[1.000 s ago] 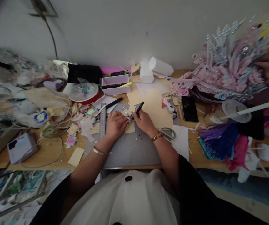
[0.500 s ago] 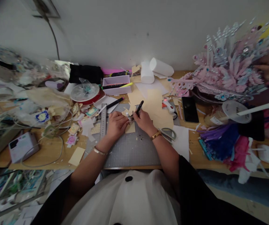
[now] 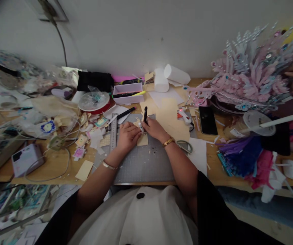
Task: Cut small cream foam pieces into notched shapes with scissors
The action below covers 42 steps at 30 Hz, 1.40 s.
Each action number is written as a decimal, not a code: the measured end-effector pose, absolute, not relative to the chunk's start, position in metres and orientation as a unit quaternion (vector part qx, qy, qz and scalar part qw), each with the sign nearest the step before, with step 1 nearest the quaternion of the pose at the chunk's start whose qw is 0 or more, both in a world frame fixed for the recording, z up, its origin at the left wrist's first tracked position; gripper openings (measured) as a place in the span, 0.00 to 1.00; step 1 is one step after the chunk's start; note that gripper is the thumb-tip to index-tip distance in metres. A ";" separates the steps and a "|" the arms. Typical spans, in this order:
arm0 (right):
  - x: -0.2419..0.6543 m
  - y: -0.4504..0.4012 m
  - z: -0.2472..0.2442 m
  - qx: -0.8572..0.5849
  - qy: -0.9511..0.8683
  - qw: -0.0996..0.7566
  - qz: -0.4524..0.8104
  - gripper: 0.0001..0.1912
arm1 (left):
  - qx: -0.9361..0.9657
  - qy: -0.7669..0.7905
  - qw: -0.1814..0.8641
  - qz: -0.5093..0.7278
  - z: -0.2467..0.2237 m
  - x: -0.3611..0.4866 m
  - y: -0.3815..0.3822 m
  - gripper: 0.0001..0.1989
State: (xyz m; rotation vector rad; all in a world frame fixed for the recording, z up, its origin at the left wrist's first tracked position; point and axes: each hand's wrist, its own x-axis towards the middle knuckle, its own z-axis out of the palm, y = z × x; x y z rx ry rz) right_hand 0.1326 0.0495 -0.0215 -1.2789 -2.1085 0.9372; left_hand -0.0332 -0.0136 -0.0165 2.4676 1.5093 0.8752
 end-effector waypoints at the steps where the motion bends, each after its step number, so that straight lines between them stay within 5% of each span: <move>1: 0.133 0.050 -0.022 -0.466 -0.776 0.247 0.345 0.08 | 0.816 0.496 0.057 0.290 -0.016 -0.033 -0.013 0.11; 22: 0.132 0.045 -0.011 -0.493 -0.797 0.186 0.295 0.07 | 0.820 0.499 0.051 0.275 -0.016 -0.033 -0.014 0.10; 25: 0.133 0.042 -0.010 -0.513 -0.775 0.219 0.298 0.06 | 0.816 0.504 0.056 0.276 -0.016 -0.033 -0.014 0.10; 32: 0.153 0.030 0.000 -0.556 -0.630 0.454 0.297 0.14 | 0.746 0.556 0.121 0.345 -0.016 -0.037 -0.012 0.10; 42: 0.162 -0.031 -0.008 -0.540 -0.630 0.447 0.334 0.06 | 0.670 0.607 0.152 0.399 -0.012 -0.035 -0.014 0.07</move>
